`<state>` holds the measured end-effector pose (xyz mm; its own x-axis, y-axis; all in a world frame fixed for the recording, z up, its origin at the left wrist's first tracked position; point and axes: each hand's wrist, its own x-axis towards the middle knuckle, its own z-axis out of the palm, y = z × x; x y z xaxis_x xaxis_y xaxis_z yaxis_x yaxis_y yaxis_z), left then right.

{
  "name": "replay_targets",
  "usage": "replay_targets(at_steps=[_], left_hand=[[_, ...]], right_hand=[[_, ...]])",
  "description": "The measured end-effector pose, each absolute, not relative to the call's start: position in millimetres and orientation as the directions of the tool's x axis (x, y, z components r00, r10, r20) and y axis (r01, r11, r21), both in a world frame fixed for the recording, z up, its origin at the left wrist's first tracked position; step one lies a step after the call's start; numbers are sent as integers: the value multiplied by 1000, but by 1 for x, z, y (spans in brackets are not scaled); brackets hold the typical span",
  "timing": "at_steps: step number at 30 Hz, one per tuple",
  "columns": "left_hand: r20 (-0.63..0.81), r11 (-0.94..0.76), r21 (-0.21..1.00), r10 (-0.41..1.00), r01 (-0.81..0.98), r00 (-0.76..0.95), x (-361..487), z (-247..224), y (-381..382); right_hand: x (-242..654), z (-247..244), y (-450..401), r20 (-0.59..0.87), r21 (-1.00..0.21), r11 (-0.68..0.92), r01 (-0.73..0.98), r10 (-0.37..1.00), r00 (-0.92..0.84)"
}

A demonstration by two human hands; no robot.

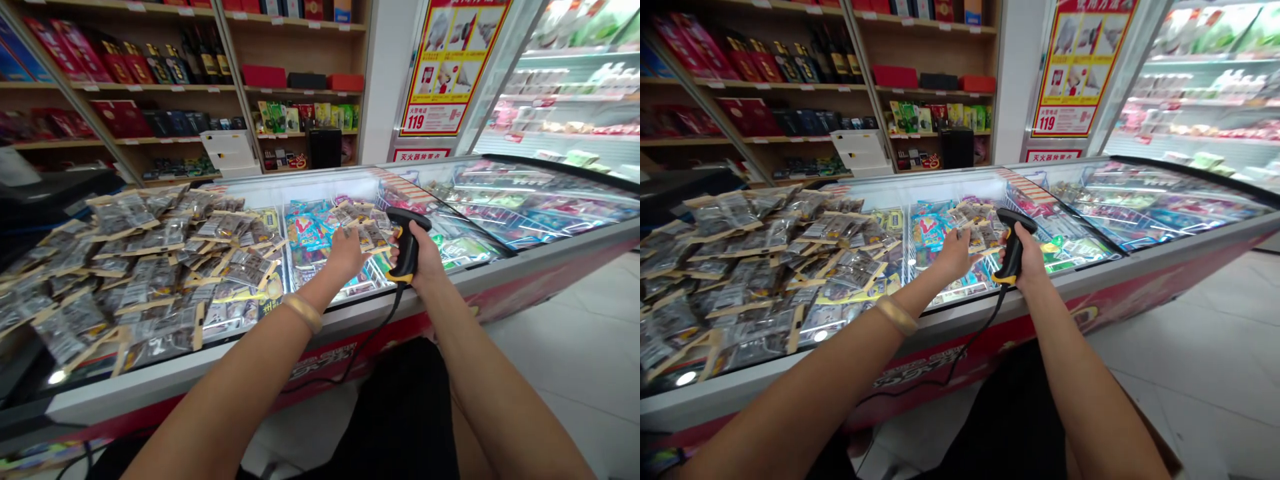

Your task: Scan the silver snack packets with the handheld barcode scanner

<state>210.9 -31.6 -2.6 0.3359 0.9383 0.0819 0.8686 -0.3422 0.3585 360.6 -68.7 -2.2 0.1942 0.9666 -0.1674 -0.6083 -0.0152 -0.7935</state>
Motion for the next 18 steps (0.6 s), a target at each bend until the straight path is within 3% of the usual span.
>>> replay_targets(at_steps=[8, 12, 15, 18], left_hand=[[143, -376, 396, 926, 838, 348, 207, 5, -36], [382, -464, 447, 872, 765, 306, 157, 10, -63], [633, -557, 435, 748, 708, 200, 93, 7, -92], [731, -493, 425, 681, 759, 34, 23, 2, -122]], right_hand=[[363, -7, -70, -75, -837, 28, -546, 983, 165], [352, -5, -78, -37, -823, 53, -565, 989, 146], [328, -4, -88, 2, -811, 46, -584, 997, 76], [291, -3, -99, 22, -807, -16, -590, 998, -57]])
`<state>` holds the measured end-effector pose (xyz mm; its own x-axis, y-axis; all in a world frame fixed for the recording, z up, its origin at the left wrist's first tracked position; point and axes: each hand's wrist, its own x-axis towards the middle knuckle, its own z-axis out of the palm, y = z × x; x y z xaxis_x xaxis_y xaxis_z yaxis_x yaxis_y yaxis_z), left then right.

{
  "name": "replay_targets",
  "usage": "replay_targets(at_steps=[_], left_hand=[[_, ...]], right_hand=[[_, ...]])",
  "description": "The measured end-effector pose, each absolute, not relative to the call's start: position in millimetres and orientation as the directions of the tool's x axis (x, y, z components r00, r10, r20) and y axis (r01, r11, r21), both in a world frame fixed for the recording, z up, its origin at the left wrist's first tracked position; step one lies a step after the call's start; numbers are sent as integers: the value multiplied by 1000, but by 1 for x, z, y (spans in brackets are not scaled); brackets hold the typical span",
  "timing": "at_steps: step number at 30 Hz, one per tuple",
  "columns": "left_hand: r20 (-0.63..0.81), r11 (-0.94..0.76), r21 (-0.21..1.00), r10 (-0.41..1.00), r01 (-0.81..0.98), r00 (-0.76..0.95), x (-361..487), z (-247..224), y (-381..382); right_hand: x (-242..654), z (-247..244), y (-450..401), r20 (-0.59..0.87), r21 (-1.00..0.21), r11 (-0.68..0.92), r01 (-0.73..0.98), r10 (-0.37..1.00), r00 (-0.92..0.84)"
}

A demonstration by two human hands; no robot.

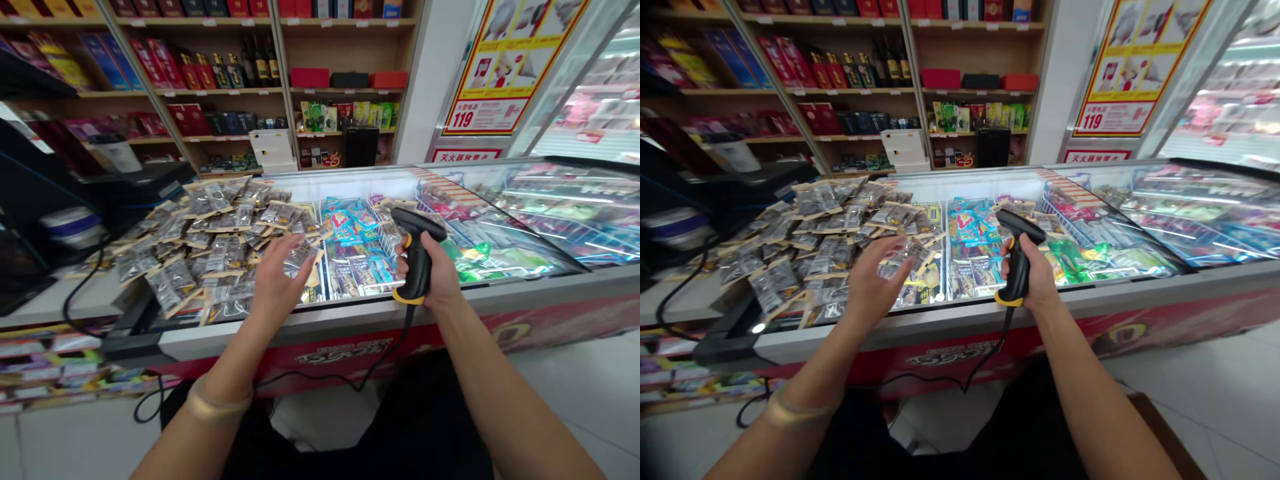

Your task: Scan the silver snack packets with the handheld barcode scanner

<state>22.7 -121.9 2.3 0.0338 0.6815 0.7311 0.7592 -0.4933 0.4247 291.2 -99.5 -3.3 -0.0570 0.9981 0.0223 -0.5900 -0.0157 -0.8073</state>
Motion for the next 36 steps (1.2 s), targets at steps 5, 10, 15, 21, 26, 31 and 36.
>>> replay_targets(at_steps=[5, 10, 15, 21, 26, 31, 36], left_hand=[[738, -254, 261, 674, 931, -23, -61, -7, -154], [672, -107, 107, 741, 988, 8, -78, -17, -162], [623, -38, 83, 782, 996, -22, -69, -18, -166], [603, -71, 115, 798, 991, -13, -66, -15, -171], [562, -109, 163, 827, 980, -1, -70, -14, -169], [546, -205, 293, 838, 934, 12, -77, -13, -169], [553, -177, 572, 805, 801, -217, -76, -9, -171]], right_hand=[[227, -7, -116, 67, -837, -117, -534, 948, -312], [198, -8, -125, 84, -895, -125, -428, 895, -438], [202, -7, -126, 47, -931, -151, -332, 853, -520], [205, -9, -125, 16, -941, -176, -289, 830, -558], [205, -9, -126, 16, -938, -183, -296, 826, -563], [205, -7, -127, 16, -939, -179, -294, 830, -557], [205, -8, -126, 26, -941, -165, -295, 834, -551]])
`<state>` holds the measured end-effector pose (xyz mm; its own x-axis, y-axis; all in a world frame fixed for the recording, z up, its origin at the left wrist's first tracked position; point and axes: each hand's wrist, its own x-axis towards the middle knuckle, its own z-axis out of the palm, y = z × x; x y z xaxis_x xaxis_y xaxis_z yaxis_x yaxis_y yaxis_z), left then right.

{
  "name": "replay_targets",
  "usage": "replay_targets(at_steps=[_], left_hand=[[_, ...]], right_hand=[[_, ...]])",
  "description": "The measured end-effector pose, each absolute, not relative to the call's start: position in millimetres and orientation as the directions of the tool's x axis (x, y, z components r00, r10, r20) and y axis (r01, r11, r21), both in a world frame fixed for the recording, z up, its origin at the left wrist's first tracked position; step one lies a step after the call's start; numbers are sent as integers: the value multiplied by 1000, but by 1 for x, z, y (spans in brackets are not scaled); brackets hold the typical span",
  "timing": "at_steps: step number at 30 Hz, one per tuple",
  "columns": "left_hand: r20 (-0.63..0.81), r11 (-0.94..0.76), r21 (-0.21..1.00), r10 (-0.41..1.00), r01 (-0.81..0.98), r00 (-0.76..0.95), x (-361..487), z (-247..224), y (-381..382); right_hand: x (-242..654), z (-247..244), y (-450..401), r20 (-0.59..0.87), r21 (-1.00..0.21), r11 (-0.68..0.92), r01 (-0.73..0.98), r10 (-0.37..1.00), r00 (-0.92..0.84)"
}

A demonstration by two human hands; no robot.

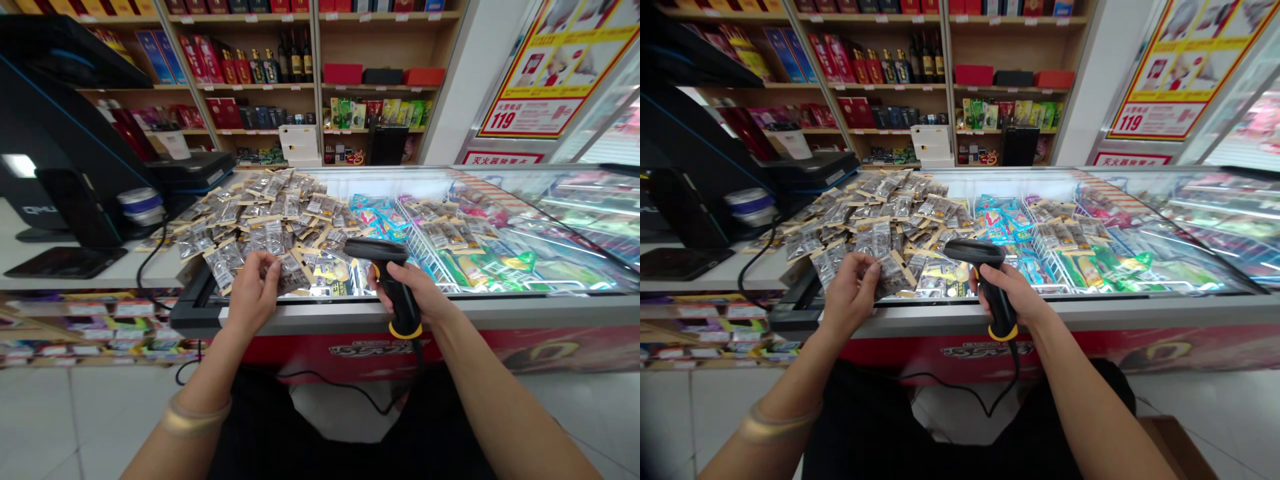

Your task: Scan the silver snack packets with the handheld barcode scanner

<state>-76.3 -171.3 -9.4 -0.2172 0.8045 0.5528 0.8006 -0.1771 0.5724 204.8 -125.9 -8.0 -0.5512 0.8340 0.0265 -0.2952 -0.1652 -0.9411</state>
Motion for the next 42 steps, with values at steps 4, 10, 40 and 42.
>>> replay_targets(at_steps=[4, 10, 40, 42], left_hand=[[492, -118, 709, 789, 695, -368, -64, -6, -166], [386, -200, 878, 833, 434, -396, -40, -8, -143], [504, -205, 651, 836, 731, -215, 0, -11, -136], [510, -212, 649, 834, 731, -211, -1, -12, -136]], right_hand=[[204, -8, -126, 21, -931, -183, -316, 836, -549], [204, -7, -127, 27, -921, -184, -343, 848, -529], [204, -7, -131, 69, -909, -157, -386, 857, -511], [205, -8, -130, 59, -908, -165, -384, 858, -510]])
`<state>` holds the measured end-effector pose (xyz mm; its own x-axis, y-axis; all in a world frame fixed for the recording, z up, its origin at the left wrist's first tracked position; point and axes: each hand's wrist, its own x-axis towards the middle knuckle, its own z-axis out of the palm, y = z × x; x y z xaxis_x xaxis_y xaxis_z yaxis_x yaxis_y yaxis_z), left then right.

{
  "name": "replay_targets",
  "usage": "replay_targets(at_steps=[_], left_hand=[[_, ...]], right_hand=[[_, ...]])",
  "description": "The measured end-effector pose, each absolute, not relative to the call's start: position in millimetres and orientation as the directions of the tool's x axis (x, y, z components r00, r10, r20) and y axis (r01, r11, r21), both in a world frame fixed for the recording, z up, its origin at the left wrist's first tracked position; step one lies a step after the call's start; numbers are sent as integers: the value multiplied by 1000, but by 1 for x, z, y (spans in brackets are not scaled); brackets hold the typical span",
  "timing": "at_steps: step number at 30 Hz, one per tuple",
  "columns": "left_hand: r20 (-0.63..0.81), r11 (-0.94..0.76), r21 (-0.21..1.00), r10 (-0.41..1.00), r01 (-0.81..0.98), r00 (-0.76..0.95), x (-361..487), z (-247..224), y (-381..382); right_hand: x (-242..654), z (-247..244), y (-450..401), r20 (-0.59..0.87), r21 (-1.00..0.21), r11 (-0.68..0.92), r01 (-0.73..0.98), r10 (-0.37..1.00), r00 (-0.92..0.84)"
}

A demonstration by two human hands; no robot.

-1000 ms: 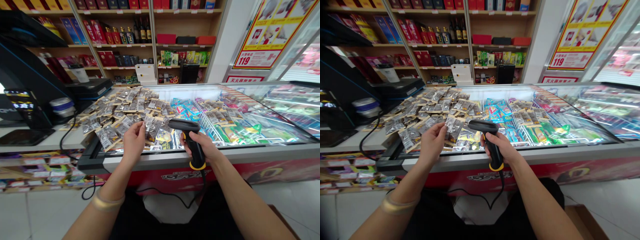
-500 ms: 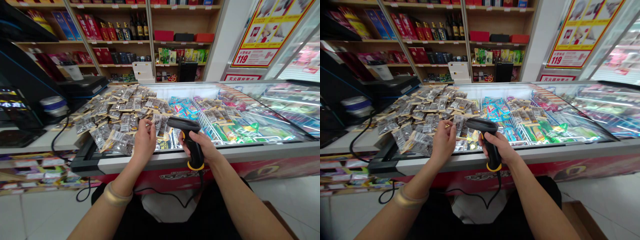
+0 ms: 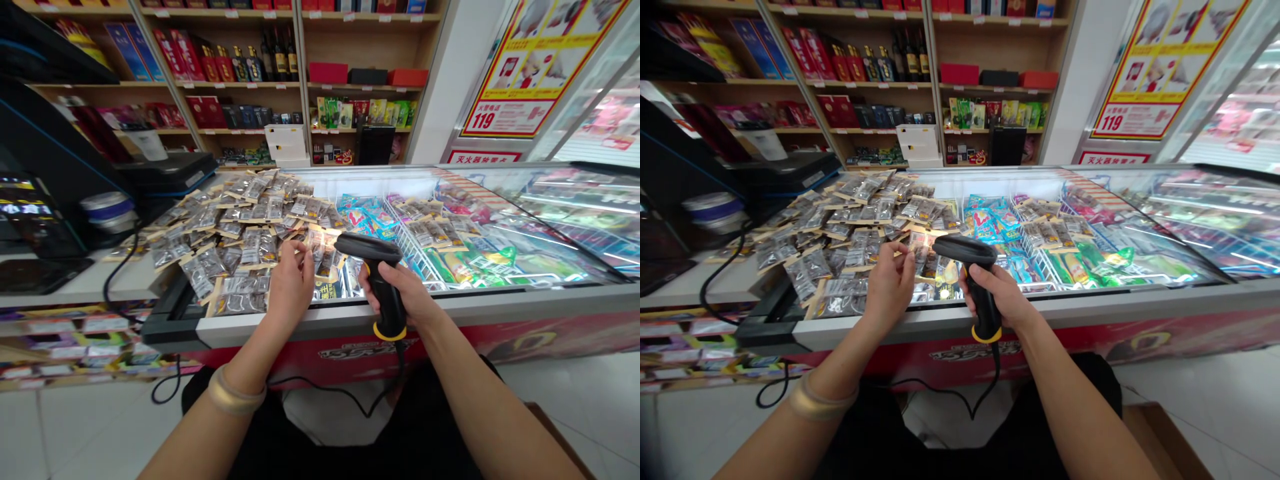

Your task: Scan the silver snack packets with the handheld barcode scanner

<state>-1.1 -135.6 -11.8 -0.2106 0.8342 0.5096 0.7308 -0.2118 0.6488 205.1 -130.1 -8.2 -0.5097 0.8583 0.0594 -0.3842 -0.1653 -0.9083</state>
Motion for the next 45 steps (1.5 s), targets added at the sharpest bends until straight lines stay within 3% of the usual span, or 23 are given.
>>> replay_targets(at_steps=[7, 13, 18, 21, 24, 27, 29, 38, 42, 45], left_hand=[[410, -168, 769, 871, 617, -273, 2, -5, -134], [194, -136, 951, 961, 277, -196, 47, 9, -109], [-15, 36, 991, 987, 130, -158, 112, 12, -67], [-110, 130, 979, 985, 156, -131, 141, 13, -48], [-59, 67, 912, 998, 405, -34, 159, 15, -40], [7, -69, 725, 996, 685, 93, 173, 18, -40], [23, -126, 616, 990, 778, 142, 182, 19, -41], [47, -243, 387, 969, 890, 244, 194, 15, -45], [87, -271, 447, 962, 852, 261, 171, 23, -59], [288, -400, 501, 913, 767, 288, 133, 24, -73]], right_hand=[[204, -11, -128, 145, -882, -107, -458, 864, -482], [241, -7, -121, 173, -860, 2, -510, 942, -288], [303, -7, -109, 126, -878, 76, -472, 989, -74], [334, -11, -102, 107, -876, 85, -474, 994, -21], [349, -14, -98, 93, -869, 100, -484, 995, 38], [351, -15, -96, 76, -860, 102, -500, 995, 72], [349, -15, -96, 65, -852, 99, -514, 994, 83], [347, -10, -97, 11, -842, 71, -535, 993, 115], [344, -9, -99, -10, -845, 58, -532, 992, 125], [333, -6, -103, 8, -846, 75, -527, 992, 127]])
